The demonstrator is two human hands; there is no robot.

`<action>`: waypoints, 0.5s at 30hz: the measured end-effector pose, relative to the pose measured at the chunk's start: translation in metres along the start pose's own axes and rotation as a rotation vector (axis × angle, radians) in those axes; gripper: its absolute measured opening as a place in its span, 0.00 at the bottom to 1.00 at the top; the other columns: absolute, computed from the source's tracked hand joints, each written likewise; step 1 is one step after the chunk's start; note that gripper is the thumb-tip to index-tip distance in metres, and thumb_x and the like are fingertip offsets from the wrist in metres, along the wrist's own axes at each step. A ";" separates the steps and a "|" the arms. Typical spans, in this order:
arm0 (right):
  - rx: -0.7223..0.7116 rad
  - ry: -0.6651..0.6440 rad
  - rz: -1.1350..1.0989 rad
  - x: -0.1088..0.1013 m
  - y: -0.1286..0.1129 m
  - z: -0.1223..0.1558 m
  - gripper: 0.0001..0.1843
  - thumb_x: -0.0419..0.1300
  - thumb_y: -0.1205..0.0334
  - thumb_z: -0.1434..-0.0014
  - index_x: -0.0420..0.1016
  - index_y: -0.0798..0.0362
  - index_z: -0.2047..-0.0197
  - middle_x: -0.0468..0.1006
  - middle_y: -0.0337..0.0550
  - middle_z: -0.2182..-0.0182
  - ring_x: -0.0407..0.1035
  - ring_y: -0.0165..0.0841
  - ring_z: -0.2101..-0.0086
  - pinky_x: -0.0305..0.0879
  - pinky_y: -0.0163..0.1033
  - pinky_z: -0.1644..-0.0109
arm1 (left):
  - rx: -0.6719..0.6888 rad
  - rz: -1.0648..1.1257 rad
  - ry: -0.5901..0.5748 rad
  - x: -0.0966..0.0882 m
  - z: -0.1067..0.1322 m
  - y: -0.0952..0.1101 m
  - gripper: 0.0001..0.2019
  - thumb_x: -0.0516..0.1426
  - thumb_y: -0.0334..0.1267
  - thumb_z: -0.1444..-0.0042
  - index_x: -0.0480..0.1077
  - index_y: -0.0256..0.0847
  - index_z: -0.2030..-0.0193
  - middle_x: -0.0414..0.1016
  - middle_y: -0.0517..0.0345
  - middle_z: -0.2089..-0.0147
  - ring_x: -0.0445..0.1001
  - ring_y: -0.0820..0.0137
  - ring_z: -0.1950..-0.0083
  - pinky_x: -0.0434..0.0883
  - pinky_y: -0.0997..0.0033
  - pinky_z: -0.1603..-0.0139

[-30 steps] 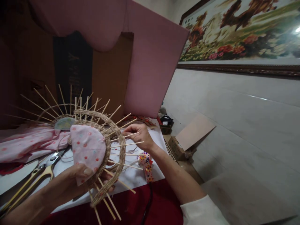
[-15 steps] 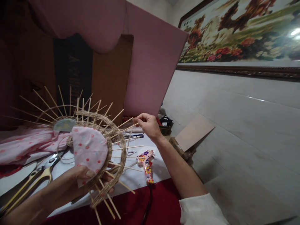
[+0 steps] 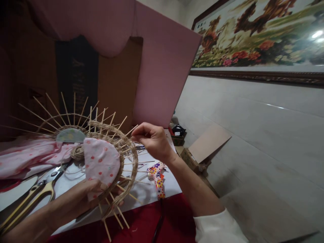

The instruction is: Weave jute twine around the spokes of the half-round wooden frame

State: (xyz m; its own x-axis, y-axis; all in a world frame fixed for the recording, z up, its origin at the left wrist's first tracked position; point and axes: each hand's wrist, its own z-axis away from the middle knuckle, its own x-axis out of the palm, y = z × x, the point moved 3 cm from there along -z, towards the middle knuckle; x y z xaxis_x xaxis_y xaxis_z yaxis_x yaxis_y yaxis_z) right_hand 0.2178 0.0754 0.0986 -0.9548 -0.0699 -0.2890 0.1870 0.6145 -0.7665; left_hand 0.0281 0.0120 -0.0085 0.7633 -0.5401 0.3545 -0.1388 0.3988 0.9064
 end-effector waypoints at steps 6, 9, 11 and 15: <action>-0.122 -0.100 0.126 0.005 -0.013 0.004 0.01 0.64 0.65 0.47 0.77 0.53 0.68 0.77 0.39 0.70 0.69 0.27 0.70 0.66 0.34 0.66 | 0.012 0.029 -0.024 -0.002 -0.001 0.002 0.17 0.49 0.33 0.48 0.79 0.33 0.62 0.80 0.47 0.58 0.74 0.56 0.53 0.64 0.60 0.45; -0.118 -0.027 0.168 -0.010 -0.005 -0.006 0.02 0.64 0.66 0.49 0.77 0.53 0.69 0.76 0.38 0.71 0.69 0.27 0.70 0.67 0.34 0.65 | -0.031 -0.003 -0.063 -0.001 0.001 0.000 0.18 0.48 0.34 0.48 0.79 0.32 0.62 0.81 0.46 0.60 0.75 0.56 0.55 0.65 0.61 0.47; -0.104 0.009 0.198 -0.020 0.002 -0.014 0.02 0.64 0.67 0.50 0.76 0.53 0.69 0.76 0.38 0.71 0.68 0.27 0.70 0.66 0.34 0.66 | -0.036 -0.026 -0.083 0.000 0.003 -0.001 0.19 0.47 0.34 0.48 0.79 0.31 0.62 0.81 0.45 0.61 0.75 0.55 0.56 0.65 0.62 0.49; -0.030 0.033 0.187 -0.035 0.017 -0.025 0.04 0.67 0.66 0.54 0.76 0.53 0.72 0.75 0.37 0.75 0.67 0.27 0.73 0.65 0.34 0.69 | -0.047 -0.021 -0.121 0.002 0.005 0.000 0.20 0.47 0.32 0.50 0.79 0.32 0.60 0.81 0.46 0.60 0.76 0.54 0.56 0.65 0.60 0.49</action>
State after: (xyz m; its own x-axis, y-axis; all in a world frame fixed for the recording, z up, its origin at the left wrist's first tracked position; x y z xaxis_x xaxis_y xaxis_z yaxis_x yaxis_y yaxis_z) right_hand 0.2485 0.1079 0.1102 -0.9112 0.0730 -0.4055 0.3552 0.6379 -0.6833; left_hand 0.0264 0.0072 -0.0067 0.6835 -0.6332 0.3631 -0.0916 0.4191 0.9033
